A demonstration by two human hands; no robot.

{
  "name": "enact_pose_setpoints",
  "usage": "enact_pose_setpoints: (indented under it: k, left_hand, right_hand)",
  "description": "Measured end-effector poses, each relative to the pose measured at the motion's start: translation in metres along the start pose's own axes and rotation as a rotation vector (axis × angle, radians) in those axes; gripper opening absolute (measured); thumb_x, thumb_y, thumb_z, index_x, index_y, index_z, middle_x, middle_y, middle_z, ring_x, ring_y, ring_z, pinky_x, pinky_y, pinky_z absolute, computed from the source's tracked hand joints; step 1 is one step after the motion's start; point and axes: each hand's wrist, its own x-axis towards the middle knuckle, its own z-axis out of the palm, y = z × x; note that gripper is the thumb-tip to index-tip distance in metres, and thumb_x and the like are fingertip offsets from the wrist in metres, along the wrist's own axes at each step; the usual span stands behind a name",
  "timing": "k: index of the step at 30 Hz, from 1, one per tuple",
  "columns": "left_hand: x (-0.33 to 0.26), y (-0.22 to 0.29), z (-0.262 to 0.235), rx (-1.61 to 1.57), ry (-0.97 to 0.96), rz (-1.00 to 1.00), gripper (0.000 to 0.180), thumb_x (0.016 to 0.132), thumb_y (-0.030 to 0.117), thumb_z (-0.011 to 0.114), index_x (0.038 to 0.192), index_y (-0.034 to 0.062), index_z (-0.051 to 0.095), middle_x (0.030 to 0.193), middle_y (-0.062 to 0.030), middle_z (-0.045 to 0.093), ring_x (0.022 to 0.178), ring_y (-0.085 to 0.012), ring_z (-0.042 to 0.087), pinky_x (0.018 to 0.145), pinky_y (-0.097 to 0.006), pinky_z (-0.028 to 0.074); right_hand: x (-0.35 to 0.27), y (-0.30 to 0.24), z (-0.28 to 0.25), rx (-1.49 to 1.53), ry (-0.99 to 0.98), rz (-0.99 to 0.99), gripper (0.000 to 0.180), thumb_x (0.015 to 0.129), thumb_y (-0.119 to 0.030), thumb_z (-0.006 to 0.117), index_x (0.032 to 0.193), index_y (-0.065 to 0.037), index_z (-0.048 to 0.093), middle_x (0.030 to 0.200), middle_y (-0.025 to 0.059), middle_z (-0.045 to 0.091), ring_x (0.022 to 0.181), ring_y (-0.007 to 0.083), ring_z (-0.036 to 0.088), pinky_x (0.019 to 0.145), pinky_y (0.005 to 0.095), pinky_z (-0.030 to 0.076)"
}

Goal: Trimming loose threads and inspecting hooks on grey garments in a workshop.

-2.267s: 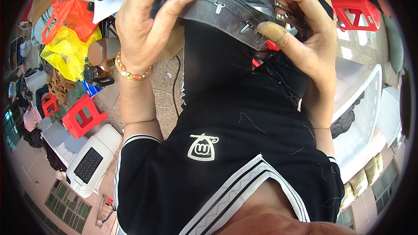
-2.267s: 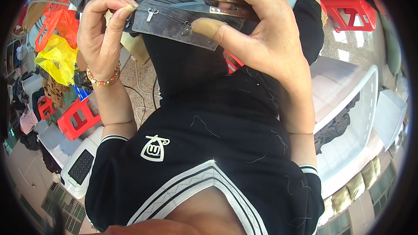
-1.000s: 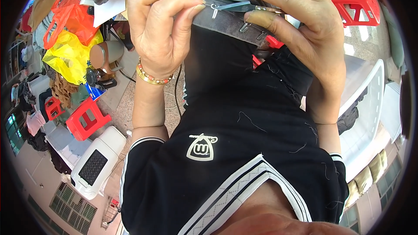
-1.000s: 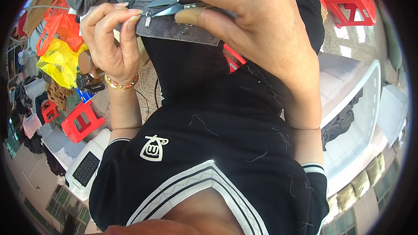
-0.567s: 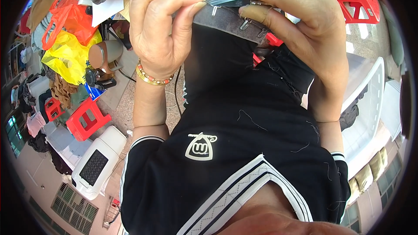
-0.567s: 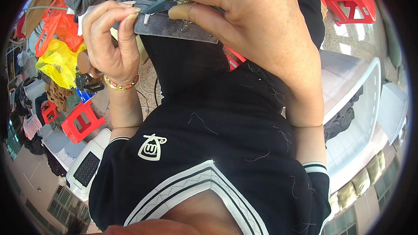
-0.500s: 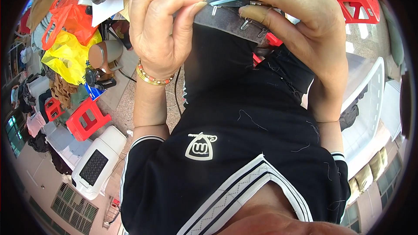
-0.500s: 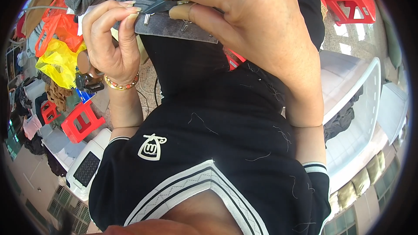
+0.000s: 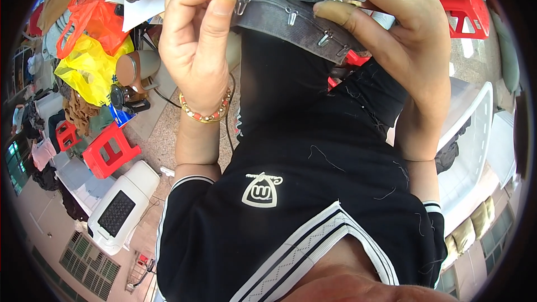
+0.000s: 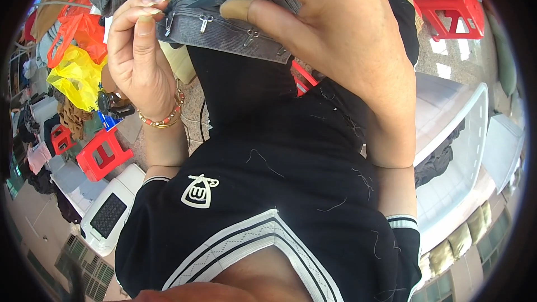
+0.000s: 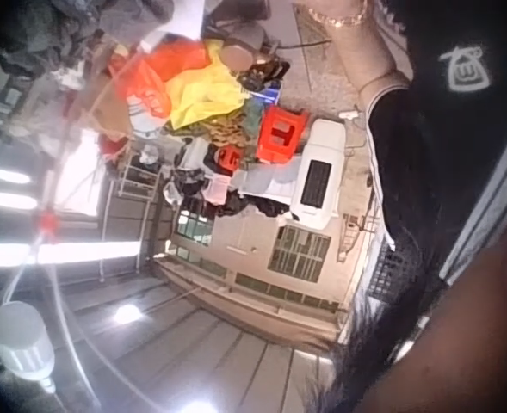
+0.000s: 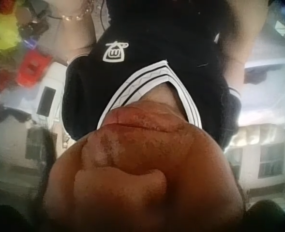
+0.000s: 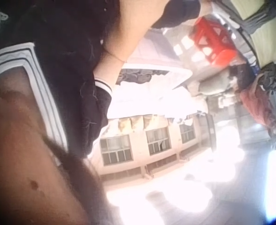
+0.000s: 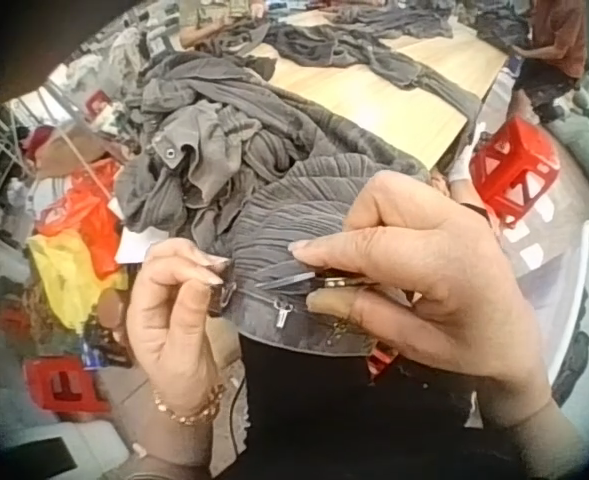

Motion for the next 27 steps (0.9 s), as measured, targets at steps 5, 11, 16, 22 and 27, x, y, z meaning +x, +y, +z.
enact_pose_setpoints:
  k: [5,11,16,22,27]
  left_hand:
    - [-0.003,0.008,-0.001,-0.177,0.003,-0.16,0.013,0.097,0.004,0.053,0.104,-0.0034,0.061,0.111,-0.0132,0.058,0.099,-0.0189,0.062,0.087,-0.028,0.047]
    - [-0.007,0.006,-0.003,-0.149,0.036,-0.166,0.013,0.097,0.005,0.054,0.104,-0.0025,0.061,0.111,-0.0121,0.058,0.1,-0.0182,0.061,0.087,-0.027,0.046]
    - [0.0,-0.001,0.004,-0.166,0.023,-0.172,0.012,0.097,0.005,0.055,0.104,-0.0018,0.061,0.111,-0.0121,0.057,0.1,-0.0193,0.061,0.089,-0.028,0.046]
    - [0.018,0.015,0.007,-0.049,-0.005,-0.133,0.004,0.091,0.001,0.06,0.092,-0.001,0.063,0.101,-0.0084,0.059,0.097,-0.0155,0.055,0.086,-0.025,0.043]
    - [0.01,0.014,0.001,0.146,-0.055,-0.197,0.003,0.088,-0.001,0.056,0.088,-0.0013,0.058,0.102,-0.0131,0.056,0.1,-0.0231,0.054,0.092,-0.033,0.041]
  right_hand:
    - [0.022,-0.023,-0.007,0.103,-0.198,0.214,0.029,0.073,-0.008,0.078,0.1,-0.001,0.07,0.076,0.0072,0.054,0.064,0.0191,0.053,0.056,0.0293,0.041]
    - [0.031,-0.024,-0.006,0.069,-0.214,0.054,0.023,0.077,-0.009,0.075,0.097,0.001,0.069,0.075,0.0107,0.055,0.067,0.0243,0.057,0.059,0.0331,0.044]
    - [0.041,-0.024,-0.014,0.007,-0.343,0.095,0.021,0.079,-0.013,0.072,0.094,0.001,0.07,0.076,0.0109,0.056,0.069,0.0265,0.059,0.06,0.0354,0.045]
    - [0.038,-0.006,-0.001,-0.146,-0.197,-0.126,0.015,0.072,-0.018,0.074,0.084,-0.011,0.075,0.082,0.0053,0.062,0.081,0.025,0.066,0.067,0.036,0.053]
    - [0.036,-0.003,0.009,-0.078,-0.227,-0.096,0.02,0.072,-0.015,0.073,0.09,-0.006,0.073,0.083,0.0073,0.059,0.079,0.0272,0.064,0.067,0.0371,0.051]
